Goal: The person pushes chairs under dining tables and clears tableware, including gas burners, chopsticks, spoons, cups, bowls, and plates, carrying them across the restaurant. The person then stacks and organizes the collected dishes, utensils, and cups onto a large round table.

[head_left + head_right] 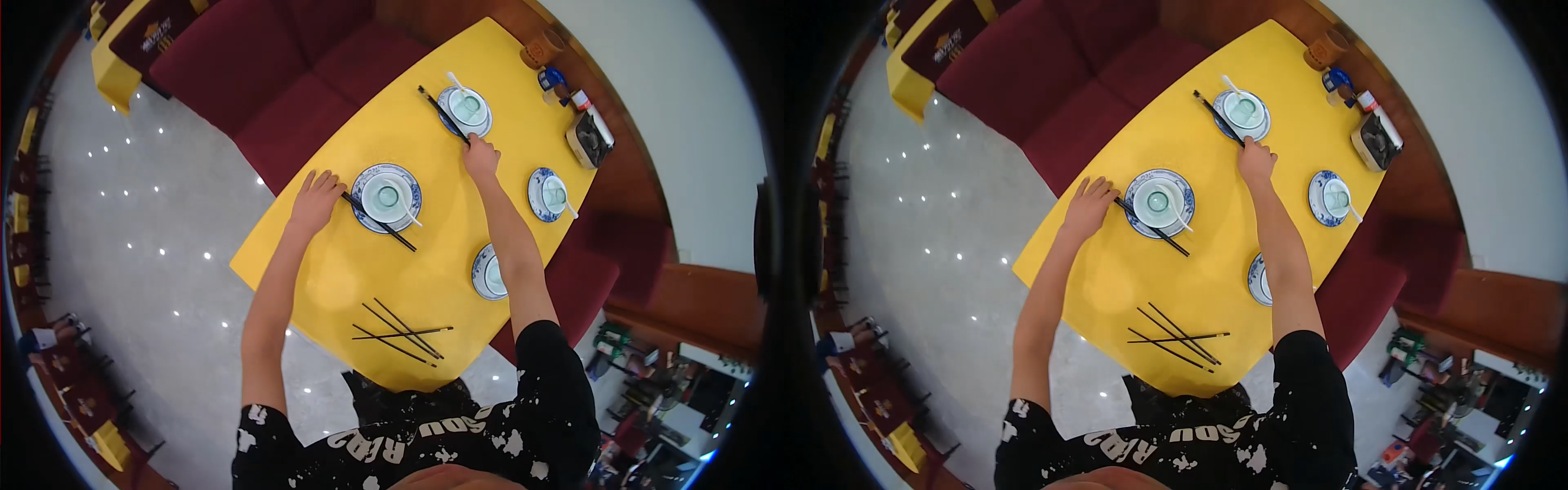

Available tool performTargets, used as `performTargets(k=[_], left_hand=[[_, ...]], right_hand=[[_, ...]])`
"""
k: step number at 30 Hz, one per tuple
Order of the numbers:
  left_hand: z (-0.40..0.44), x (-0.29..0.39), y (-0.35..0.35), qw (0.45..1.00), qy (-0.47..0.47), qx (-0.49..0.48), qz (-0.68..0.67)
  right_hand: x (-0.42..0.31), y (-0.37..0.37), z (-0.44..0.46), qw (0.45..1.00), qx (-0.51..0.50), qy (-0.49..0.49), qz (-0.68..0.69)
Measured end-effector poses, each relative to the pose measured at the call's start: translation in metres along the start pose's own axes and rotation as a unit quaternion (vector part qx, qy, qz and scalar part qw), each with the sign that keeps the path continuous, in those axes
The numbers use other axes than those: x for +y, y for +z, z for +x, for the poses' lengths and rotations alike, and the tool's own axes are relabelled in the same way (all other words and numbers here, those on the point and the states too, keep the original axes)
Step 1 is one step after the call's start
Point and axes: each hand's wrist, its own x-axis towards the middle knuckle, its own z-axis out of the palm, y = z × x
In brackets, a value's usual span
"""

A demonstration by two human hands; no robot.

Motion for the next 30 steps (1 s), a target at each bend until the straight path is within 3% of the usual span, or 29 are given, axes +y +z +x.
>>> performTargets(k=[2,4,6,8,11,13,15,19,24,27,28,30], left_hand=[[0.004,-0.02,0.012,0.995,0.043,-0.089,0.013],[-0.001,-0.03,0.017,0.995,0.081,-0.045,0.028],[-0.02,-0.027,0.006,0.994,0.1,-0.031,0.034],[-0.049,-0.023,0.005,0.998,0.053,-0.042,-0.017],[-0.111,0.006,0.008,0.994,-0.062,-0.019,-0.084],[-0.14,0.046,0.013,0.99,-0.065,-0.014,-0.126],[-0.163,0.087,0.018,0.986,-0.062,0.013,-0.154],[-0.165,0.161,0.024,0.99,-0.024,0.046,-0.132],[-0.174,0.221,0.01,0.994,-0.026,-0.045,-0.099],[-0.205,0.259,-0.006,0.976,-0.165,-0.088,-0.112],[-0.225,0.274,-0.003,0.949,-0.244,-0.065,-0.189],[-0.266,0.302,0.018,0.824,-0.393,-0.036,-0.407]], right_hand=[[0.0,0.007,0.006,0.999,-0.006,-0.03,-0.031],[0.004,0.018,0.005,0.995,0.027,-0.085,-0.042],[0.004,0.018,-0.011,0.995,0.06,-0.07,0.048],[0.0,0.003,-0.053,0.98,0.025,-0.006,0.197],[-0.008,-0.041,-0.149,0.881,-0.062,0.107,0.456],[-0.014,-0.055,-0.224,0.853,-0.049,0.119,0.506],[-0.018,-0.058,-0.297,0.846,-0.054,0.123,0.517],[0.001,-0.064,-0.404,0.886,-0.092,0.091,0.445],[0.028,-0.096,-0.461,0.897,-0.092,0.07,0.426],[0.043,-0.11,-0.491,0.87,-0.047,0.058,0.487],[0.047,-0.107,-0.503,0.859,-0.064,0.059,0.504],[0.049,-0.097,-0.524,0.847,-0.094,0.055,0.52]])
